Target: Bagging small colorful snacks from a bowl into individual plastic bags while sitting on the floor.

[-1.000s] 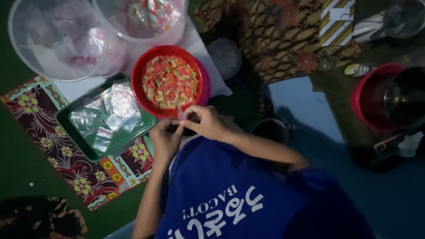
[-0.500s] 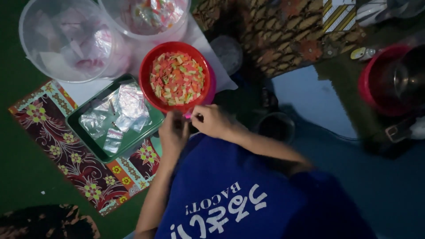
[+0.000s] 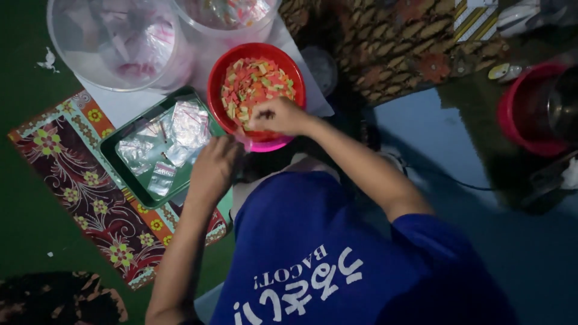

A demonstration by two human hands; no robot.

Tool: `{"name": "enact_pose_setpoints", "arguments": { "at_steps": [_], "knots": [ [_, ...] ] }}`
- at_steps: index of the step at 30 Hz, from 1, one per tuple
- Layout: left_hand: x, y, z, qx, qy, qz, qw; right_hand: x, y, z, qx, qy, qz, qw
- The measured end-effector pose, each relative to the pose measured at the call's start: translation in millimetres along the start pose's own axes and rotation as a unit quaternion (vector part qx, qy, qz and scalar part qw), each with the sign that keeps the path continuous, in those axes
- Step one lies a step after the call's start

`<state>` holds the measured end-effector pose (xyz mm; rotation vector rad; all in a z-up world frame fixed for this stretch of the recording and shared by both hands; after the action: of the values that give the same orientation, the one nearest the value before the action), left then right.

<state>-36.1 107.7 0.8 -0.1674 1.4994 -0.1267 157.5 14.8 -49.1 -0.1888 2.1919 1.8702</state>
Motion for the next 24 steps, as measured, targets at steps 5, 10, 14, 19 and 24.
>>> {"name": "enact_pose_setpoints", "arguments": {
  "at_steps": [5,10,14,19,24],
  "knots": [
    [-7.6,10.9,2.3,-0.058,-0.096,-0.097,0.989,12.9,-101.0,44.2,0.161,-0.016,-0.392,0.906],
    [-9.7,5.0,10.3,-0.097,-0.118,-0.102,0.983,25.3,-135.1,49.6,0.150,0.023,-0.432,0.889],
    [2.2,12.3,9.5,-0.105,-0.134,-0.082,0.982,22.4,-136.1,49.2,0.091,0.016,-0.448,0.889],
    [-4.6,16.6,14.5,-0.099,-0.109,-0.061,0.987,20.3,-135.5,51.0,0.098,0.007,-0.435,0.895],
    [13.3,18.3,20.1,-0.101,-0.095,-0.057,0.989,20.6,-129.9,45.2,0.081,-0.009,-0.418,0.905]
  ]
}}
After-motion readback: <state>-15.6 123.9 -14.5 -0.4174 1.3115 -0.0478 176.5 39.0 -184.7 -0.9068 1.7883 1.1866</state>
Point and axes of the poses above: each hand's wrist, its own z-axis towards the middle knuckle, its own x-axis out of the palm, y = z × x, the point moved 4 cm from there along z, towards the middle knuckle, and after that the axes turned 6 degrees about y, right-handed, at the moved point
